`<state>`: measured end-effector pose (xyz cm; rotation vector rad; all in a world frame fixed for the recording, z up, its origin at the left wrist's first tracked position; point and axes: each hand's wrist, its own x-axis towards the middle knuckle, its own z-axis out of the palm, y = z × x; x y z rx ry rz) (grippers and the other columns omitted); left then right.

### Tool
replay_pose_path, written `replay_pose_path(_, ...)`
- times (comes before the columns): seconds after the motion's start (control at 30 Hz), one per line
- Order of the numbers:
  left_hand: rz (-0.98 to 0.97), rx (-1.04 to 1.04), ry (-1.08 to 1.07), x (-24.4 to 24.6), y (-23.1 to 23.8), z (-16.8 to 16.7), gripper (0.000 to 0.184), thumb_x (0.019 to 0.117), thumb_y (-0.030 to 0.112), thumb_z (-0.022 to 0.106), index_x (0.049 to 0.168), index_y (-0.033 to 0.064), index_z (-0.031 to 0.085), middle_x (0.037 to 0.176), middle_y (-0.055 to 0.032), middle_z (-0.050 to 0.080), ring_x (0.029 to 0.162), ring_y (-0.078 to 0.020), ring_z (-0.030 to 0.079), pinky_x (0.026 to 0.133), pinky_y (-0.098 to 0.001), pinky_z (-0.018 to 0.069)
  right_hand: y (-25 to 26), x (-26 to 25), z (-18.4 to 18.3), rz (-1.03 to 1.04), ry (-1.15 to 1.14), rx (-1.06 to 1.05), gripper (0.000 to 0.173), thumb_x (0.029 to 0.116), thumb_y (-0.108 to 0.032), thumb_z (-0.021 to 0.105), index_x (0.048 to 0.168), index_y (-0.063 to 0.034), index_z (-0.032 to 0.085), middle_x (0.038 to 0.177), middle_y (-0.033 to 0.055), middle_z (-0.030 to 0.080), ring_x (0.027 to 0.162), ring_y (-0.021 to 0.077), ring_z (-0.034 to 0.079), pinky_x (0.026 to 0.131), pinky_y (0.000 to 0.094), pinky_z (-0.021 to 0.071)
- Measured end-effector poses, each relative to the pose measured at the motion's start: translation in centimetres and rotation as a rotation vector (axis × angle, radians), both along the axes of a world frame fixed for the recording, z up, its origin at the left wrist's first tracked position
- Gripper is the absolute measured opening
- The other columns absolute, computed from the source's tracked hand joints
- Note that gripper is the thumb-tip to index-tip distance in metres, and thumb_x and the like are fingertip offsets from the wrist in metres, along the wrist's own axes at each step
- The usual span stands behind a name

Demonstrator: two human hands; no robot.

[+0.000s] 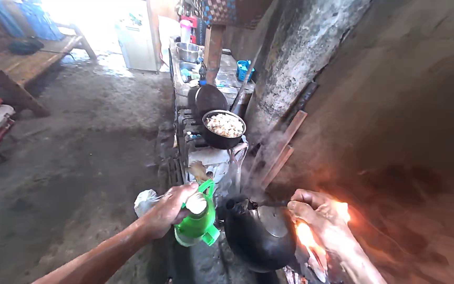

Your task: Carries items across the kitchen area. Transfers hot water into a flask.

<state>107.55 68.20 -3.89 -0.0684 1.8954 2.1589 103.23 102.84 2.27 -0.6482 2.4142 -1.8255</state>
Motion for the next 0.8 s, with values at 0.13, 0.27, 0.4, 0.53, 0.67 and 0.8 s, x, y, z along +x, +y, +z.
replay_pose_path(0.13,-0.040,0.028,0.045,-0.5,0.3,0.0,0.044,0.1045,0.050,0.037,0.077,0.0229,0.058,0.059,0.0086,0.049,0.044,-0.0017,0.038,0.041,-0.0185,0.0323,-1.4,-0.6,0.7,0.026,0.017,0.056,0.016,0.0876,-0.021,0.067,0.072,-0.0197,0.067,0.058,-0.0141,0.054,0.050,-0.0049,0.048,0.046,0.0142,0.0393)
replay_pose_path(0.27,-0.061,0.061,0.024,-1.0,0.5,-0.2,0.044,0.1045,0.051,0.037,0.078,0.0224,0.057,0.058,0.0081,0.048,0.043,-0.0020,0.038,0.041,-0.0186,0.0325,-2.1,-1.2,1.6,0.049,0.043,0.159,0.018,0.0877,-0.022,0.066,0.070,-0.0200,0.065,0.058,-0.0144,0.053,0.051,-0.0052,0.048,0.047,0.0143,0.0382)
replay_pose_path(0.4,-0.078,0.092,-0.014,-1.5,1.1,-0.2,0.044,0.1053,0.051,0.037,0.079,0.0219,0.057,0.058,0.0074,0.047,0.043,-0.0024,0.037,0.041,-0.0186,0.0314,-2.5,-1.6,2.6,0.056,0.048,0.264,0.018,0.0889,-0.021,0.066,0.071,-0.0195,0.065,0.058,-0.0137,0.054,0.050,-0.0046,0.049,0.046,0.0146,0.0399)
replay_pose_path(0.53,-0.080,0.066,-0.019,-2.0,1.8,-0.1,0.046,0.1058,0.053,0.037,0.082,0.0205,0.058,0.060,0.0063,0.049,0.044,-0.0036,0.039,0.042,-0.0199,0.0336,-2.6,-2.1,3.6,0.070,0.088,0.390,0.019,0.0874,-0.024,0.065,0.069,-0.0208,0.064,0.058,-0.0153,0.051,0.051,-0.0068,0.046,0.047,0.0147,0.0365)
replay_pose_path(0.67,-0.090,0.053,-0.030,-2.4,2.3,0.1,0.045,0.1064,0.051,0.036,0.083,0.0200,0.058,0.060,0.0060,0.049,0.044,-0.0041,0.039,0.043,-0.0203,0.0333,-2.7,-2.1,4.7,0.060,0.075,0.479,0.020,0.0868,-0.025,0.065,0.067,-0.0221,0.062,0.057,-0.0157,0.050,0.051,-0.0066,0.044,0.047,0.0158,0.0343)
replay_pose_path(0.8,-0.095,0.026,-0.033,-2.7,2.6,0.2,0.045,0.1062,0.053,0.037,0.086,0.0200,0.060,0.062,0.0057,0.050,0.046,-0.0049,0.040,0.044,-0.0212,0.0348,-2.6,-2.0,5.5,0.040,0.014,0.487,0.019,0.0847,-0.024,0.067,0.066,-0.0221,0.064,0.056,-0.0139,0.053,0.050,-0.0047,0.048,0.046,0.0173,0.0371)
